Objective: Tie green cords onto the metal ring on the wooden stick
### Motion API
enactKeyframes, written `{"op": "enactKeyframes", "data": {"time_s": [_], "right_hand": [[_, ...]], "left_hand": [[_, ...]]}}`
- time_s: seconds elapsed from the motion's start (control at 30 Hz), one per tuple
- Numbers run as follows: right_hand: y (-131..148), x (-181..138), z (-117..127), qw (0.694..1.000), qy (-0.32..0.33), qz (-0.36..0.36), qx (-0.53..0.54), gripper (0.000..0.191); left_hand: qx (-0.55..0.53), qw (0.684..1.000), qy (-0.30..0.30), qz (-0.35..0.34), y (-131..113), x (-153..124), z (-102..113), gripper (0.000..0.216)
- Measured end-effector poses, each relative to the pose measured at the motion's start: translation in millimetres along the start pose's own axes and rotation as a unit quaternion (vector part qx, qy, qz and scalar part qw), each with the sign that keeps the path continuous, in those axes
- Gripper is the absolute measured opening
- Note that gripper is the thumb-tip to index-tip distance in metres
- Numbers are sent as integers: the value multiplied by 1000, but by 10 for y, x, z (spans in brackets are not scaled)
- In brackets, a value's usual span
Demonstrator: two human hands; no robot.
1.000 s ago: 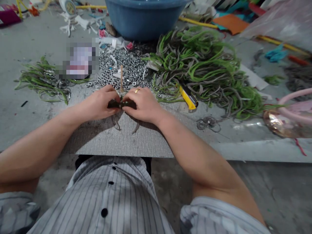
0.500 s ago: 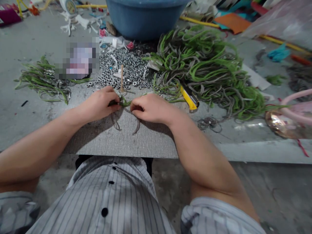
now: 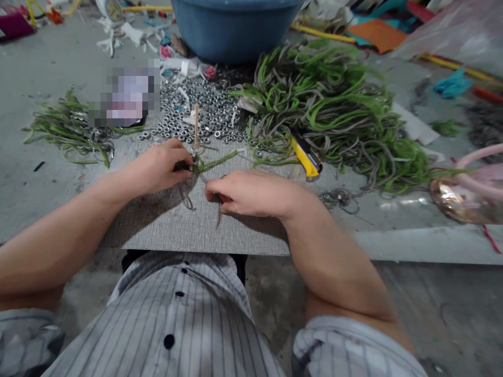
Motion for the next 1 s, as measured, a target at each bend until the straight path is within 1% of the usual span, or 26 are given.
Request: {"op": "enactKeyframes", "data": {"time_s": [0.07, 0.1, 0.2, 0.27, 0.37, 0.43, 0.5, 0.57, 0.63, 0.7, 0.83, 0.9, 1.0], "right_hand": [[43, 50, -32, 1000, 10, -5, 0, 11], [74, 70, -35, 1000, 7, 4, -4, 10], [168, 92, 0, 997, -37, 50, -34, 13], [194, 86, 18, 994, -66, 67, -53, 15], [184, 93, 44, 990, -104, 85, -38, 16], [141, 92, 149, 979, -177, 102, 10, 13], [25, 55, 315, 948, -297, 99, 61, 13], [-135, 22, 406, 912, -395, 67, 94, 13], [-261, 63, 386, 893, -431, 31, 126, 14], [-307, 159, 317, 895, -424, 7, 141, 16], [-268, 306, 227, 913, -387, -5, 125, 17], [-252, 332, 215, 920, -373, -6, 116, 16], [-244, 322, 226, 922, -375, -11, 94, 16]], "left_hand": [[0, 1000, 2, 9, 18, 6, -17, 21], [-1, 1000, 3, 12, 23, 8, -23, 21], [-8, 1000, -4, 15, 20, 8, -17, 21], [-12, 1000, -6, 22, 16, 3, -6, 21], [-14, 999, 12, 31, 2, -6, -8, 23], [-7, 999, 23, 28, -10, -5, -11, 25], [0, 999, 24, 22, -8, 6, -13, 24], [2, 1000, 18, 19, 15, 23, -17, 23], [-1, 1000, 11, 12, 33, 36, -24, 22], [-1, 1000, 3, 2, 33, 42, -22, 21], [12, 1000, 7, -1, 25, 44, -25, 21], [15, 1000, 18, 10, 39, 49, -36, 22], [1, 1000, 18, 12, 46, 60, -29, 22]]}}
Point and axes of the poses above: each hand's wrist, its own x-axis towards the middle knuckle, its own z-axis out of the back of the hand, y = z × x, the point moved 9 cm from there along x, towards the middle knuckle, and after that the axes turned 4 degrees about z, right-handed, at the moved point
